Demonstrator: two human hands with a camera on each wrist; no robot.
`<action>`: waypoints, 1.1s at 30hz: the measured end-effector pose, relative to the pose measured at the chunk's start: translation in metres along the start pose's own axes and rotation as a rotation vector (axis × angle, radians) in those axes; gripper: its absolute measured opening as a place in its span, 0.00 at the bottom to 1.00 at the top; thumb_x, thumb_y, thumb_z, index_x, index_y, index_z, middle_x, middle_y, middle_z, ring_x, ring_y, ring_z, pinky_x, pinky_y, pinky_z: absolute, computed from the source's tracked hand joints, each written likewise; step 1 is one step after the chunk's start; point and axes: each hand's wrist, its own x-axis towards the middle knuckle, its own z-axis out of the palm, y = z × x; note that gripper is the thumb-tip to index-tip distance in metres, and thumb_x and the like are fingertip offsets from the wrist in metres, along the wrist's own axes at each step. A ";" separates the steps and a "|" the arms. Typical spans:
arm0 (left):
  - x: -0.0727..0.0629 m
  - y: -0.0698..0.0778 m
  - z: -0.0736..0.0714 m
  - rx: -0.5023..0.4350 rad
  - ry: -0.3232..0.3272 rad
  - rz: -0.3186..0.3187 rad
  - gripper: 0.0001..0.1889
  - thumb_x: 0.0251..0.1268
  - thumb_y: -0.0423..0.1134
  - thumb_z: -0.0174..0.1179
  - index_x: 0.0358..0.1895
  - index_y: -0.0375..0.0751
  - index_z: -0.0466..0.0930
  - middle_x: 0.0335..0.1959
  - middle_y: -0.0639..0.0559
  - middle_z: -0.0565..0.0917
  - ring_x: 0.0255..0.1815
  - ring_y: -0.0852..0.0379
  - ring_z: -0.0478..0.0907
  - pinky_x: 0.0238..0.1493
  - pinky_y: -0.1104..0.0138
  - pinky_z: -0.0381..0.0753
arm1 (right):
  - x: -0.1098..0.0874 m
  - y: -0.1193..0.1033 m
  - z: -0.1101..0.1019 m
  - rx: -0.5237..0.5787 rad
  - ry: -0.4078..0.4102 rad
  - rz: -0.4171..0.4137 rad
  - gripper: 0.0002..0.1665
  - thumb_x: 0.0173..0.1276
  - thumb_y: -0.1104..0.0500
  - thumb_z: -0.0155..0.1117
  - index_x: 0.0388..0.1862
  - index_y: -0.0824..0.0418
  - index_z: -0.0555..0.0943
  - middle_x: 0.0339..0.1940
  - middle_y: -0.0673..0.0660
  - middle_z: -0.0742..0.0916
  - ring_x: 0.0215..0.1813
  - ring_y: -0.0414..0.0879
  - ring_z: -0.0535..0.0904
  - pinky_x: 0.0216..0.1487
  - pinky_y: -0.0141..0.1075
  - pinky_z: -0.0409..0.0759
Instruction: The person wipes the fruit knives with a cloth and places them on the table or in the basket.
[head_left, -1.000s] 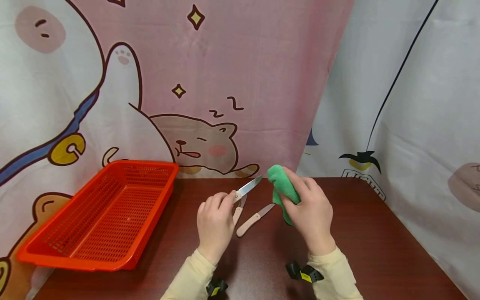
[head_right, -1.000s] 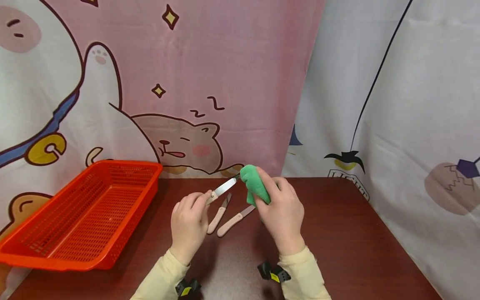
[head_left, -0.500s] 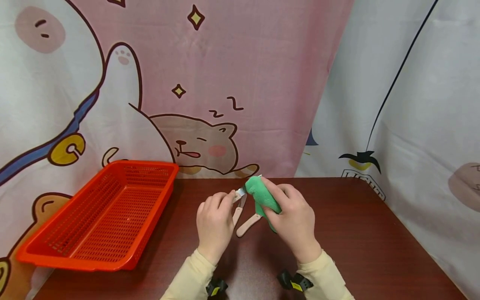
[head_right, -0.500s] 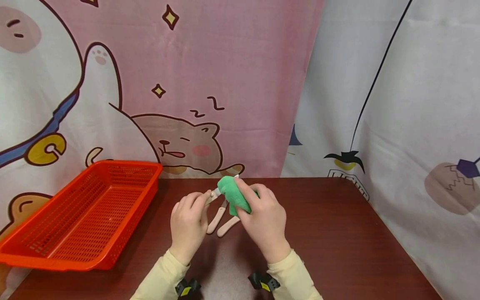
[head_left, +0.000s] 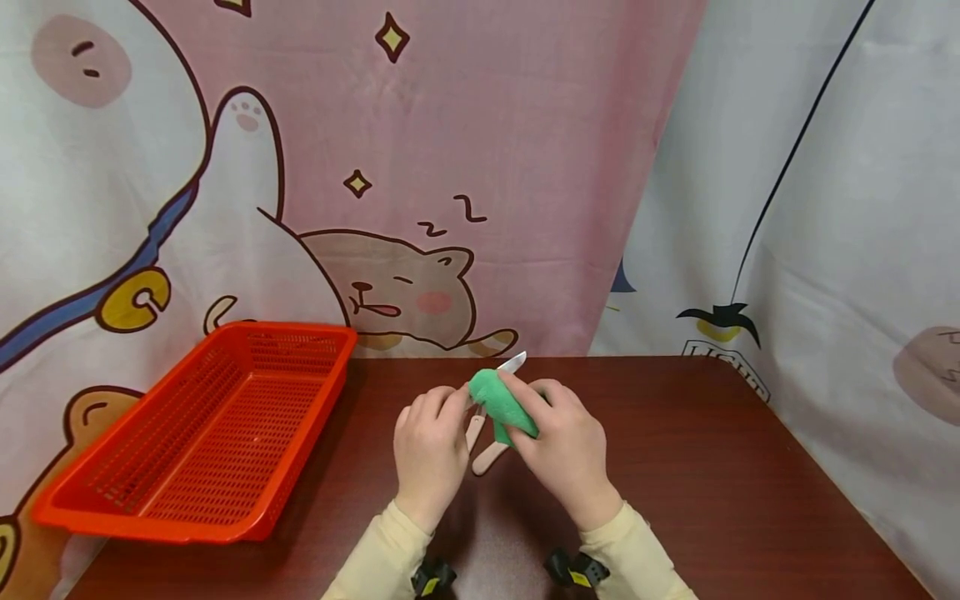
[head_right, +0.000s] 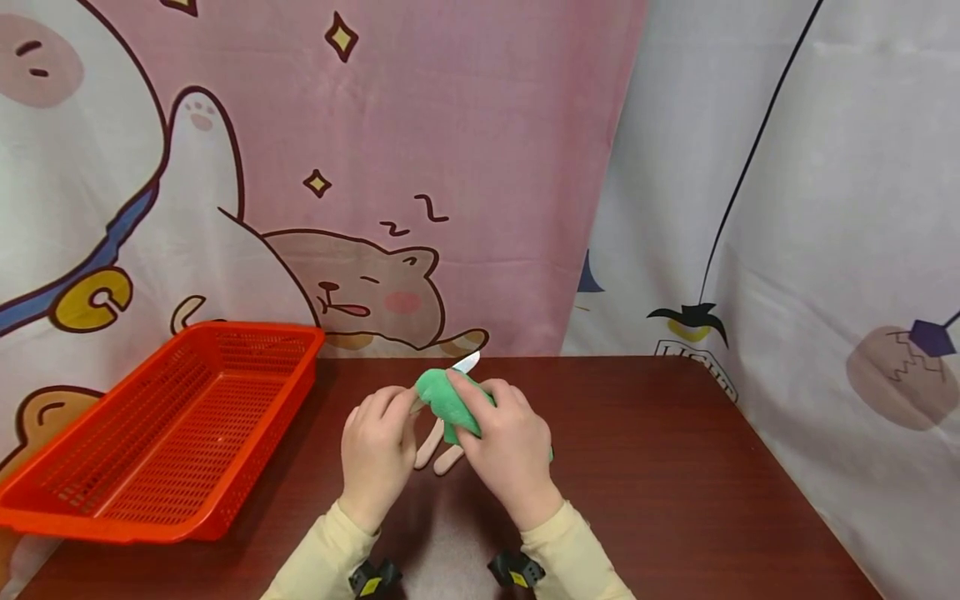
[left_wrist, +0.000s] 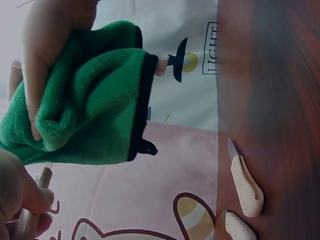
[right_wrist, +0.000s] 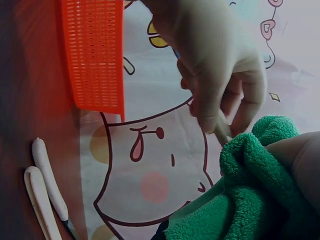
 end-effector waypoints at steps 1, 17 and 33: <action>0.000 0.000 0.000 -0.005 -0.002 -0.001 0.13 0.57 0.27 0.67 0.46 0.40 0.84 0.35 0.47 0.81 0.33 0.49 0.80 0.29 0.57 0.78 | -0.001 0.000 0.001 -0.001 -0.001 -0.001 0.41 0.45 0.59 0.84 0.62 0.46 0.81 0.38 0.56 0.82 0.36 0.50 0.80 0.21 0.43 0.80; -0.001 0.003 0.000 -0.039 -0.028 -0.008 0.16 0.53 0.25 0.69 0.45 0.40 0.84 0.35 0.47 0.81 0.33 0.49 0.79 0.28 0.58 0.77 | -0.001 0.011 0.005 -0.039 -0.030 0.045 0.42 0.43 0.58 0.86 0.62 0.47 0.81 0.39 0.57 0.83 0.36 0.52 0.81 0.24 0.46 0.82; -0.002 0.005 0.000 -0.053 -0.032 -0.011 0.17 0.54 0.29 0.71 0.48 0.41 0.85 0.35 0.48 0.81 0.32 0.51 0.79 0.27 0.59 0.75 | 0.002 0.034 -0.002 -0.063 0.001 0.148 0.38 0.50 0.59 0.80 0.62 0.44 0.80 0.38 0.57 0.83 0.35 0.53 0.80 0.22 0.48 0.79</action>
